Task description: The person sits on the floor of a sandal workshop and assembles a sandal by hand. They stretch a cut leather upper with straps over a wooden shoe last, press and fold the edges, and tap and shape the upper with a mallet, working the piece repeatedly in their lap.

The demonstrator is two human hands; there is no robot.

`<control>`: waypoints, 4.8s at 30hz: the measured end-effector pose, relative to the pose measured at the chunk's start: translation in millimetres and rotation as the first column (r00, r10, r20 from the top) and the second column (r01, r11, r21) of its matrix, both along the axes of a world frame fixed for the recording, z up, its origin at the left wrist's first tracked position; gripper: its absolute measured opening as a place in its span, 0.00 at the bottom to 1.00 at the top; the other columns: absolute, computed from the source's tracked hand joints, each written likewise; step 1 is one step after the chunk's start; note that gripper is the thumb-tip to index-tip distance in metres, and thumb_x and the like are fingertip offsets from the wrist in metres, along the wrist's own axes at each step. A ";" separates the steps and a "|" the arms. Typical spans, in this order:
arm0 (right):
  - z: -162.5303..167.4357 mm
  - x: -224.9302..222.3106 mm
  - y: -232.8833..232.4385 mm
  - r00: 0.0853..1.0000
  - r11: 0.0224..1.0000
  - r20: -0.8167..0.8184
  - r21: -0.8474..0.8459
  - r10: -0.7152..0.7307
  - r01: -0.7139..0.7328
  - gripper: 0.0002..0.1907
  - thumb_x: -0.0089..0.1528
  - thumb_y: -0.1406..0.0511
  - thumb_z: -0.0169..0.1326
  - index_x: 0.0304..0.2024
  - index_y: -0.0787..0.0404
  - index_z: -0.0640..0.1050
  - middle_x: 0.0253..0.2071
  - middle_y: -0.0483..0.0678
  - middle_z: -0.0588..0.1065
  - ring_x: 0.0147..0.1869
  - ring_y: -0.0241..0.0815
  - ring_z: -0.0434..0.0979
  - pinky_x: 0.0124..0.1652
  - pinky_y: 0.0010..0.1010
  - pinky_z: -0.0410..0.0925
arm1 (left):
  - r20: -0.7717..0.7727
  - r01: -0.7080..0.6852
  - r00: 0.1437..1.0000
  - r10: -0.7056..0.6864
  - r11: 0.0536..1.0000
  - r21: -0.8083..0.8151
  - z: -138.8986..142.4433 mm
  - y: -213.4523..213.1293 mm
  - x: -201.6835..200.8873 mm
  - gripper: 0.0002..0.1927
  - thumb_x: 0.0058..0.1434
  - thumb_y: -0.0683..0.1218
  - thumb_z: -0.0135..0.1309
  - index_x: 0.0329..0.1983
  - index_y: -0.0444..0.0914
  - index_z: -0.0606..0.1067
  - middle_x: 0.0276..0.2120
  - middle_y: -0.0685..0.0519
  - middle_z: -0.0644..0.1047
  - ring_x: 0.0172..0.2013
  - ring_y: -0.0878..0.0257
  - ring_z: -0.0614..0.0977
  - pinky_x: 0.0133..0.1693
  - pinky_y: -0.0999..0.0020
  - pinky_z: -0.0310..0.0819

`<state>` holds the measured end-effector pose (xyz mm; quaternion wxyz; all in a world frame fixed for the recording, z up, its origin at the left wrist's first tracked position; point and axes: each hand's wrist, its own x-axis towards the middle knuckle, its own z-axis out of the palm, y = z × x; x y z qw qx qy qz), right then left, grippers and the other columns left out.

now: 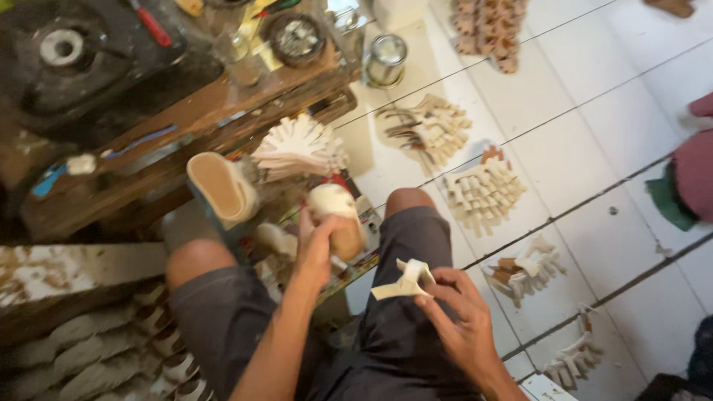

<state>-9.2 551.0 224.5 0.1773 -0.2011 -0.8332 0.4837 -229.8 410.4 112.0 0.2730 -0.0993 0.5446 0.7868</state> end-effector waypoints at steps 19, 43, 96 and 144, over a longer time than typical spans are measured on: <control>29.5 -51.2 -59.8 0.902 0.910 -0.198 0.246 0.383 -0.333 0.32 0.51 0.68 0.69 0.57 0.68 0.76 0.55 0.61 0.71 0.57 0.54 0.74 0.55 0.38 0.68 | -0.160 -0.110 0.970 0.181 0.920 0.377 85.0 -72.0 108.8 0.42 0.55 0.45 0.67 0.69 0.34 0.59 0.58 0.45 0.72 0.58 0.52 0.76 0.60 0.55 0.69; 18.9 -56.3 -59.4 0.859 0.915 -0.313 0.147 0.404 -0.377 0.29 0.54 0.66 0.70 0.55 0.68 0.77 0.58 0.58 0.75 0.60 0.54 0.78 0.58 0.38 0.71 | -0.041 -0.306 0.940 0.338 0.892 0.334 122.9 -68.4 132.3 0.27 0.59 0.38 0.60 0.62 0.31 0.67 0.52 0.45 0.77 0.52 0.56 0.80 0.55 0.60 0.72; -9.4 -63.0 -108.5 0.968 0.358 -0.161 -0.930 -0.193 -0.083 0.15 0.71 0.65 0.52 0.52 0.73 0.77 0.48 0.53 0.76 0.49 0.42 0.77 0.50 0.35 0.71 | 0.109 -0.351 0.936 0.335 0.914 0.202 116.5 -47.7 145.2 0.19 0.66 0.45 0.52 0.57 0.38 0.61 0.48 0.46 0.79 0.49 0.63 0.80 0.50 0.69 0.73; 20.2 -197.6 -176.2 0.372 0.371 -0.034 -0.033 0.928 -0.928 0.11 0.64 0.64 0.58 0.46 0.65 0.80 0.41 0.51 0.75 0.47 0.50 0.77 0.45 0.36 0.70 | -0.120 0.343 0.897 -0.425 0.841 -0.418 122.1 -275.0 29.7 0.09 0.53 0.43 0.69 0.34 0.35 0.81 0.29 0.59 0.81 0.31 0.75 0.78 0.33 0.76 0.73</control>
